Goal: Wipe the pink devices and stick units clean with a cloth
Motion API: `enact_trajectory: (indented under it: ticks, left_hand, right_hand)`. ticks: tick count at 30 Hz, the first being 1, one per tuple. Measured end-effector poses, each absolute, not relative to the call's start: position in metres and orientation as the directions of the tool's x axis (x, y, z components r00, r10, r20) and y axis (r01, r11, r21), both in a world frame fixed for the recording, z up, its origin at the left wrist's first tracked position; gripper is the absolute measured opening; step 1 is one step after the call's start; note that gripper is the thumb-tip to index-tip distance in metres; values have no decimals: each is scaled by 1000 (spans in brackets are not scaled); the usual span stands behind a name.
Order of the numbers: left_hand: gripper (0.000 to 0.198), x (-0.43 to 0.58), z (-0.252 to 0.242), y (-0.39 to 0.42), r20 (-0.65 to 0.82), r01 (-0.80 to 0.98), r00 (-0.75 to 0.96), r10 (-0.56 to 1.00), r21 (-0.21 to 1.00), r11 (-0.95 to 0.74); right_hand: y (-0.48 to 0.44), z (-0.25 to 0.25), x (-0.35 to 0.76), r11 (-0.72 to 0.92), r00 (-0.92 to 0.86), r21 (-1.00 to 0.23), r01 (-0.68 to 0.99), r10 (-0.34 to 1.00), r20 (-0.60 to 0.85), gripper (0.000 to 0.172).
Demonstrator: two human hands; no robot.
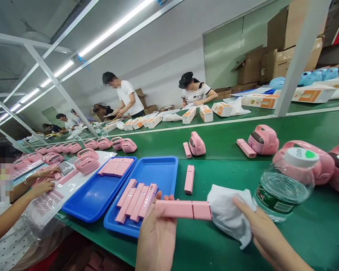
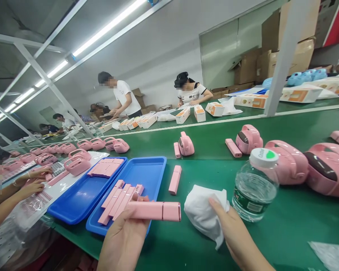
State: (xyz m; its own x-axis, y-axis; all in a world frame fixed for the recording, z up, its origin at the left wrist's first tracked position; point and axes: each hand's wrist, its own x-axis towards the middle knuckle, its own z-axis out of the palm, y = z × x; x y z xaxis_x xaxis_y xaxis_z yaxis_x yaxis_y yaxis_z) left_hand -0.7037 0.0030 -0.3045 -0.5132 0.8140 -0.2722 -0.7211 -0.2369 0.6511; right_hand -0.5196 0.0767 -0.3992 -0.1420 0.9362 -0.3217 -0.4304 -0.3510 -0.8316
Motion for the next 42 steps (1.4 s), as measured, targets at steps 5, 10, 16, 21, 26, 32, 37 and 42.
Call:
enact_trajectory:
  ticks: [5, 10, 16, 21, 26, 32, 37, 42]
  left_hand:
    - [29, -700, -308, 3, -149, -535, -599, 787, 805, -255]
    - [31, -694, -315, 11, -18, -378, -655, 755, 874, -307]
    - [31, -683, -312, 17, 138, -352, -569, 811, 851, -391]
    - [41, -678, -333, 17, 288, -138, -360, 887, 924, -356]
    - [43, -672, -376, 17, 259, 60, -185, 948, 966, -252]
    - [37, -678, -385, 9, 194, -120, -323, 926, 963, -243]
    - [30, -685, -350, 10, -128, -626, -522, 843, 729, -277]
    - [13, -689, -316, 10, -347, -860, -414, 841, 451, -238]
  right_hand:
    - [76, -401, -517, -339, -117, -861, -378, 940, -319, 44]
    - [78, -403, -515, -350, -138, -875, -335, 937, -322, 42]
    - [79, -405, -515, -349, -118, -875, -336, 937, -328, 47]
    - [74, -400, -516, -301, -85, -912, -278, 954, -289, 48]
    - [71, -396, -516, -229, -102, -945, -232, 972, -211, 47]
    - [72, -397, -516, -244, -104, -932, -267, 969, -224, 49]
    - [74, -399, -518, -314, -87, -882, -352, 949, -303, 48]
    - [74, -398, -518, -361, -141, -854, -376, 933, -332, 43]
